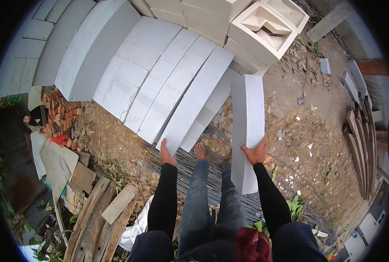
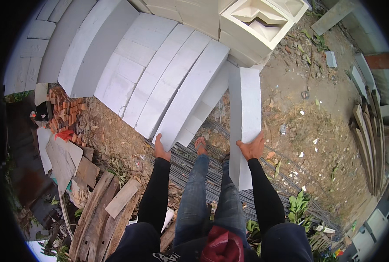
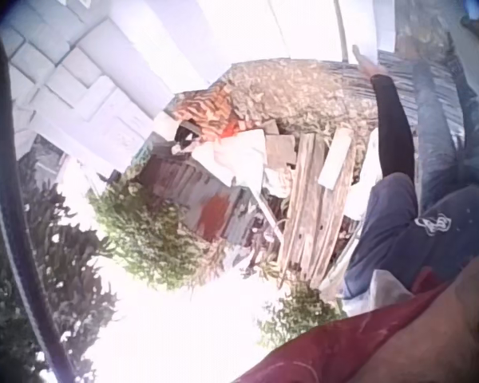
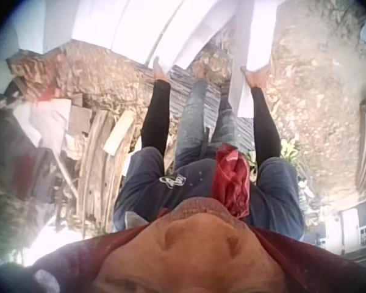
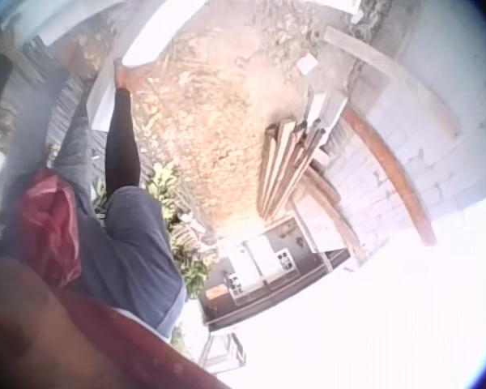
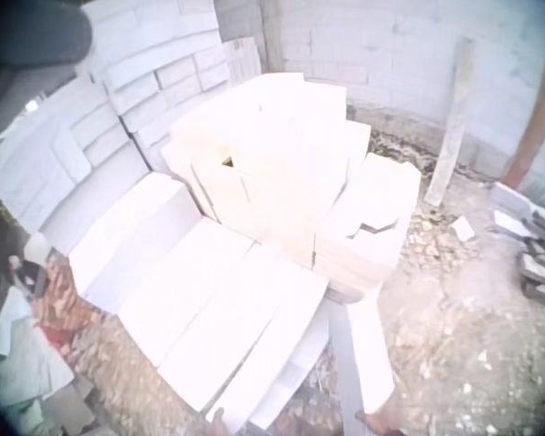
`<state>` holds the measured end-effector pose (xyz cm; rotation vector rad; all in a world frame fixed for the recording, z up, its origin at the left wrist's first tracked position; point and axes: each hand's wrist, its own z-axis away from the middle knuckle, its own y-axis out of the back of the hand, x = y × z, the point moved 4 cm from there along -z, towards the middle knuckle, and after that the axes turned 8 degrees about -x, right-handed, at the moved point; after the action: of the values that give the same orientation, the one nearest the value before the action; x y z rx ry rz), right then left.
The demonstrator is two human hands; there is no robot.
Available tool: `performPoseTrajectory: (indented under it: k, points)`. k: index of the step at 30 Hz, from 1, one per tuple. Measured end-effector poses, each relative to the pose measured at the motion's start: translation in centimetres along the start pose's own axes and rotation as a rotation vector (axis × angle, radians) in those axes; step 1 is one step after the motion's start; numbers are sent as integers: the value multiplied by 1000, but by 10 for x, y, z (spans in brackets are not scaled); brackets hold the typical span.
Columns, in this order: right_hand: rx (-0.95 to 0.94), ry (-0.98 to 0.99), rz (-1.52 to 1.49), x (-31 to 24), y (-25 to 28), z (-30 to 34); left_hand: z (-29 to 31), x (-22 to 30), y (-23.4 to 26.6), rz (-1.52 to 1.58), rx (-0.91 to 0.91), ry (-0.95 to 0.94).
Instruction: The person picks up two white construction blocks from a stack by hand and carries them across a construction site, placing them on the ground.
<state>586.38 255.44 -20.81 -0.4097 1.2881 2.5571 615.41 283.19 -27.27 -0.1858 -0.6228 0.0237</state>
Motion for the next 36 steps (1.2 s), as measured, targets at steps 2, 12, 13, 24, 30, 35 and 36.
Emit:
performPoseTrajectory:
  k: [2,12,13,24,30,35,36]
  points:
    - [4,-1,111,26,24,10,14,-18,-10,29,-58,-20]
    - [-206,-298,400,169,102,117,38,-2,7,-495,144,-78]
    - [-230,-407,403,192,107,136,73,25,-43,-1013,575,-297]
    - [-312,-773,175,300,106,332,-9,58,-213,-1738,-93,-889]
    - [-61,-936,-190,278,58,426,-38,30,-260,-1933,39,-860]
    - [71,-900,-585,244,19,451,-50,35,-255,-1908,-118,-663]
    - [93,-967,-688,248,-4,461,-53,31,-259,-1937,-125,-625]
